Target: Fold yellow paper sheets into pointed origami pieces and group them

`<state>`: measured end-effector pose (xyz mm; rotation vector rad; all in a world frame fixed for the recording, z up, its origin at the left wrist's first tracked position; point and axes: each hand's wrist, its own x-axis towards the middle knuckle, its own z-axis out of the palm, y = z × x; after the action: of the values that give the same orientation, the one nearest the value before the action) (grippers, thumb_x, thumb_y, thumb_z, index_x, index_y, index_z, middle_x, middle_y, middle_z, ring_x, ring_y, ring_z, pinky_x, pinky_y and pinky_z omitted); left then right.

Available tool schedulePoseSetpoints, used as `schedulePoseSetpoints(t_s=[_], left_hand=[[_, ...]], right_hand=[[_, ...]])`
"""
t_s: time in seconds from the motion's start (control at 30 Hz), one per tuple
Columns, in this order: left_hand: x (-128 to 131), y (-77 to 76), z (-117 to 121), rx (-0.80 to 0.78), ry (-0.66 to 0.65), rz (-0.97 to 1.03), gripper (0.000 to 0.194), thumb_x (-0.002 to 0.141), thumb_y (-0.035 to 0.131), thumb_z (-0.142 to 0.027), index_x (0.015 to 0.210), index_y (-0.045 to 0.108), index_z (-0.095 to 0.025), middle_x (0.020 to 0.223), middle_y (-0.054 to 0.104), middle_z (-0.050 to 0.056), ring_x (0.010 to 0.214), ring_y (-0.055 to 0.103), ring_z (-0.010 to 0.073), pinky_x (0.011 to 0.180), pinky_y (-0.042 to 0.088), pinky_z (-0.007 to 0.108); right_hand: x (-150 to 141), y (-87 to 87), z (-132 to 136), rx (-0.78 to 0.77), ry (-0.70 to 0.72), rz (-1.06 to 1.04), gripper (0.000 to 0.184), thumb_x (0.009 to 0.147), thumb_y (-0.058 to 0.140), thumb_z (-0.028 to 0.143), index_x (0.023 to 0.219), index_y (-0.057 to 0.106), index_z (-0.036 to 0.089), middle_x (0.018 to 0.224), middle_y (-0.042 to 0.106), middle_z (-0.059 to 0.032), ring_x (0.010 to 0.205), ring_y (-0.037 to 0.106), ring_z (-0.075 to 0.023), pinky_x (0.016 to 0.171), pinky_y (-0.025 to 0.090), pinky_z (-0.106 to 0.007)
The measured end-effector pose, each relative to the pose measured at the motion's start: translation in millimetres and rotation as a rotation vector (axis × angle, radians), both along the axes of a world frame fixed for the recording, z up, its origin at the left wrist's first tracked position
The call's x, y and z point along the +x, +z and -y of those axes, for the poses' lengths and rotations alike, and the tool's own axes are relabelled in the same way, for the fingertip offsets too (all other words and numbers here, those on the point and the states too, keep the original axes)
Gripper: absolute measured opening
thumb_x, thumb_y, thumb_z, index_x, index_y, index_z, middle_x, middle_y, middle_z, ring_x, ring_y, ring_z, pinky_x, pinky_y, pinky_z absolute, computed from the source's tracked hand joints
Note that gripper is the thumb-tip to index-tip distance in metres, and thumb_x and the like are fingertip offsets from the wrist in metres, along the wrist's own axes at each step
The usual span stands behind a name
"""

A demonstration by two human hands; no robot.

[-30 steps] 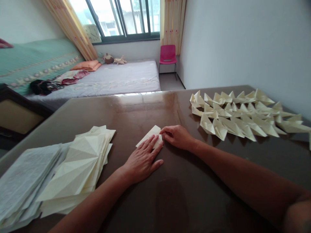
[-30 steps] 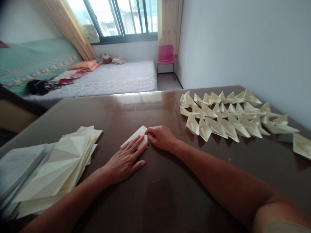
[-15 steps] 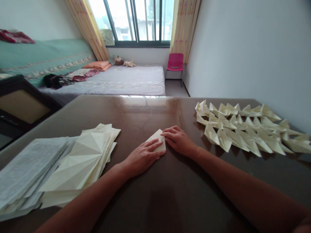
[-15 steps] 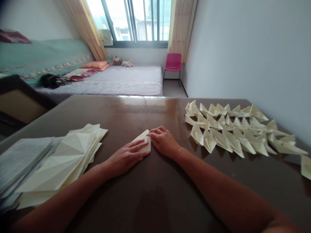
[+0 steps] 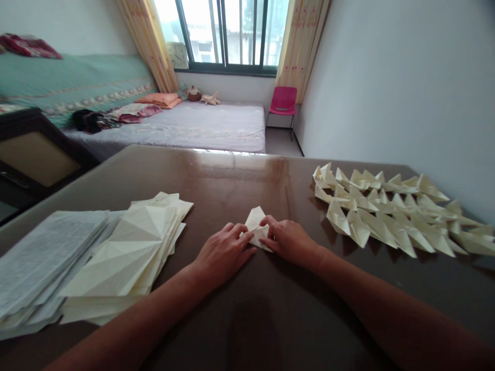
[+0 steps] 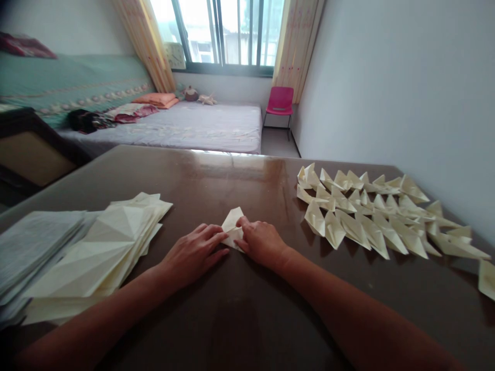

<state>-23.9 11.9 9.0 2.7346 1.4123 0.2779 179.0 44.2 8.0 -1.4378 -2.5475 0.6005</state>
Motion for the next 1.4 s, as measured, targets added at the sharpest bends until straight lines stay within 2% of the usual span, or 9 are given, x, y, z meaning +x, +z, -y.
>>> schedulePoseSetpoints(t_s=[0.1,0.2,0.3,0.47,0.57,0.67,0.87,1.07,1.4], left_hand=[[1,1.7,2,0.015,-0.013,-0.042,0.038,0.087,0.055,-0.045,0.119,0.055,-0.024,0.116,0.059,0.005,0.101,0.053,0.0228,0.084,0.05,0.037],[1,1.7,2,0.021,-0.037,-0.075,0.026,0.09,0.051,-0.039,0.108,0.06,-0.022,0.113,0.061,0.004,0.102,0.053,0.0229,0.086,0.049,0.038],[3,0.2,3,0.042,-0.049,-0.089,0.027,0.091,0.049,-0.04,0.103,0.061,-0.019,0.112,0.062,0.006,0.105,0.052,0.0242,0.087,0.047,0.038],[15,-1.6,14,0.07,-0.044,-0.071,0.047,0.086,0.049,-0.058,0.108,0.059,-0.018,0.118,0.059,0.01,0.113,0.048,0.0286,0.086,0.046,0.042],[21,-0.9,20,0.069,-0.058,-0.065,0.045,0.085,0.051,-0.057,0.11,0.059,-0.021,0.126,0.056,0.009,0.117,0.047,0.0291,0.086,0.046,0.042],[18,1.5,20,0.09,-0.052,-0.101,0.022,0.09,0.051,-0.038,0.104,0.061,-0.023,0.13,0.054,0.006,0.118,0.047,0.0274,0.086,0.045,0.042],[-1,3.0,2,0.149,-0.014,-0.135,0.02,0.091,0.048,-0.021,0.107,0.061,-0.021,0.131,0.055,0.005,0.118,0.048,0.0256,0.088,0.047,0.039],[-8,-4.0,-9,0.114,-0.097,-0.085,0.035,0.088,0.054,-0.045,0.105,0.061,-0.016,0.118,0.062,0.009,0.111,0.054,0.0231,0.092,0.049,0.035],[-10,-12.1,-11,0.184,-0.147,-0.192,0.02,0.091,0.048,-0.016,0.105,0.063,-0.013,0.113,0.065,0.013,0.106,0.06,0.0221,0.088,0.052,0.034]], right_hand=[[2,0.6,2,-0.114,0.077,-0.129,0.026,0.087,0.055,0.028,0.112,0.055,0.02,0.08,0.071,-0.0014,0.071,0.064,-0.015,0.062,0.039,-0.023],[9,2.0,-10,-0.022,0.065,-0.151,0.017,0.089,0.05,0.026,0.099,0.063,0.021,0.079,0.072,-0.0018,0.07,0.064,-0.0152,0.065,0.042,-0.024],[13,-0.4,-27,0.23,0.02,-0.201,0.029,0.093,0.042,0.019,0.113,0.062,0.022,0.106,0.07,-0.0059,0.094,0.062,-0.018,0.082,0.045,-0.03],[5,-14.3,-38,0.333,0.297,-0.081,0.041,0.095,0.044,0.021,0.134,0.049,0.03,0.138,0.052,-0.0043,0.128,0.04,-0.0203,0.102,0.033,-0.038],[2,-16.3,-35,0.313,0.315,-0.044,0.03,0.094,0.048,0.031,0.123,0.059,0.032,0.129,0.058,-0.0043,0.118,0.046,-0.0205,0.097,0.034,-0.037],[7,-14.5,-32,0.286,0.216,-0.084,0.021,0.093,0.051,0.033,0.108,0.066,0.029,0.11,0.065,-0.0039,0.101,0.054,-0.0177,0.087,0.039,-0.032],[14,-21.1,-31,0.08,0.006,-0.249,0.016,0.083,0.062,0.032,0.094,0.06,0.021,0.073,0.062,0.0033,0.061,0.053,-0.0105,0.058,0.038,-0.022],[6,-25.3,-29,0.203,-0.05,-0.276,0.006,0.085,0.058,0.025,0.085,0.061,0.02,0.077,0.06,0.0016,0.064,0.053,-0.0102,0.061,0.04,-0.022],[12,-2.7,-21,0.339,0.308,-0.017,0.043,0.081,0.061,0.054,0.111,0.065,0.022,0.11,0.064,-0.0092,0.104,0.052,-0.024,0.09,0.039,-0.038]])
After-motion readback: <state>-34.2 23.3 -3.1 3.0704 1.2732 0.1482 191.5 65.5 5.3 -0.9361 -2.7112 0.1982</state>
